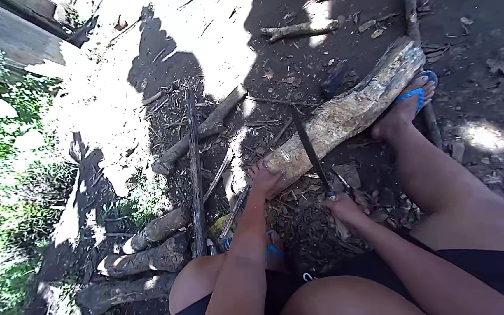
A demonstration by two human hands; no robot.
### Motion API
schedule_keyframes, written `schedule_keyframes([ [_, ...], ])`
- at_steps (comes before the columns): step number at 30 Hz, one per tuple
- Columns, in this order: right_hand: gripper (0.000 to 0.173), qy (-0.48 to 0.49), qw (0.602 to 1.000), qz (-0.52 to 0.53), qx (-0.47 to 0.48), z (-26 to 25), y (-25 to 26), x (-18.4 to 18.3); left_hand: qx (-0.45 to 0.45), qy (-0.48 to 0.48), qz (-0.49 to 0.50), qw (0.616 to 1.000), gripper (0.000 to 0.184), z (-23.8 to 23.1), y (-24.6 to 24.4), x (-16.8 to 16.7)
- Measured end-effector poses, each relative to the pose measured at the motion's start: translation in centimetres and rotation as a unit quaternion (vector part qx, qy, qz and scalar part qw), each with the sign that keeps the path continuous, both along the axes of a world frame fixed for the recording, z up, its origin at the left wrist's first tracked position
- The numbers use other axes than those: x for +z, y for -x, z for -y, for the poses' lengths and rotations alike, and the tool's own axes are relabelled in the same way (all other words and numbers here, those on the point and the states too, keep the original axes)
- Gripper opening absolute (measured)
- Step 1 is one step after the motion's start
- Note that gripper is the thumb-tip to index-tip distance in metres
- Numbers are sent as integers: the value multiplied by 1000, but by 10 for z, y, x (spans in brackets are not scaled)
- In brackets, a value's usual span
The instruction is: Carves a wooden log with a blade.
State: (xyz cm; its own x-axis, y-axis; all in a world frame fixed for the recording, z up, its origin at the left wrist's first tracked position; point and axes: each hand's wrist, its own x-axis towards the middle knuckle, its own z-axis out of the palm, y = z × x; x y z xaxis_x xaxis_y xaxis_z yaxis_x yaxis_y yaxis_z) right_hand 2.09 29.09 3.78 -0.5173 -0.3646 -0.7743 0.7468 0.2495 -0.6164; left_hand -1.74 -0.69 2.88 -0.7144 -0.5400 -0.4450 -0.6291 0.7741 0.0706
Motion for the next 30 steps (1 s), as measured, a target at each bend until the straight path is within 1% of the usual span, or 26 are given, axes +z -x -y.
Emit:
schedule_keyframes([
  [2, 29, 0, 1000, 7, 8, 1, 2, -1, -34, 29, 0, 999, 112, -6, 11, 6],
  [4, 30, 4, 1000, 11, 9, 2, 4, 0, -89, 35, -13, 995, 107, -16, 24, 7],
  [7, 32, 11, 1000, 19, 6, 2, 8, 2, -150, -1, -42, 988, 102, -31, 40, -5],
  [10, 33, 22, 999, 27, 4, 0, 12, 2, -153, -6, -55, 987, 91, -34, 52, -13],
  [12, 33, 28, 999, 28, 6, -2, 13, 1, -152, -26, -57, 986, 87, -28, 57, -8],
  [14, 33, 30, 999, 27, 8, -4, 15, 2, -163, -62, -53, 983, 78, -15, 62, -1],
  [15, 33, 31, 999, 27, 10, -4, 15, 2, -157, -87, -67, 982, 68, -8, 64, 1],
  [16, 33, 33, 999, 29, 12, -5, 15, 3, -121, -118, -98, 981, 54, 0, 66, 4],
  [17, 33, 35, 999, 29, 12, -5, 15, 3, -58, -143, -139, 978, 45, 6, 67, 5],
  [18, 33, 37, 999, 29, 11, -5, 15, 3, 12, -165, -174, 971, 48, 12, 68, 8],
  [19, 33, 41, 999, 29, 10, -5, 15, 2, 57, -187, -197, 961, 54, 15, 68, 10],
  [20, 33, 43, 999, 29, 9, -6, 15, 2, 66, -198, -197, 958, 61, 17, 67, 10],
  [21, 33, 45, 998, 32, 8, -6, 15, 2, 45, -199, -183, 962, 67, 18, 63, 6],
  [23, 33, 51, 998, 37, 7, -6, 15, 4, -53, -164, -126, 977, 75, 7, 56, -2],
  [25, 32, 56, 998, 40, 6, -6, 15, 4, -143, -67, -54, 986, 82, -17, 49, -8],
  [27, 31, 65, 997, 33, 2, -4, 14, 2, -178, 19, -38, 983, 80, -38, 41, -13],
  [30, 29, 68, 997, 26, 1, 0, 13, -1, -197, 65, -51, 977, 71, -48, 32, -14],
])
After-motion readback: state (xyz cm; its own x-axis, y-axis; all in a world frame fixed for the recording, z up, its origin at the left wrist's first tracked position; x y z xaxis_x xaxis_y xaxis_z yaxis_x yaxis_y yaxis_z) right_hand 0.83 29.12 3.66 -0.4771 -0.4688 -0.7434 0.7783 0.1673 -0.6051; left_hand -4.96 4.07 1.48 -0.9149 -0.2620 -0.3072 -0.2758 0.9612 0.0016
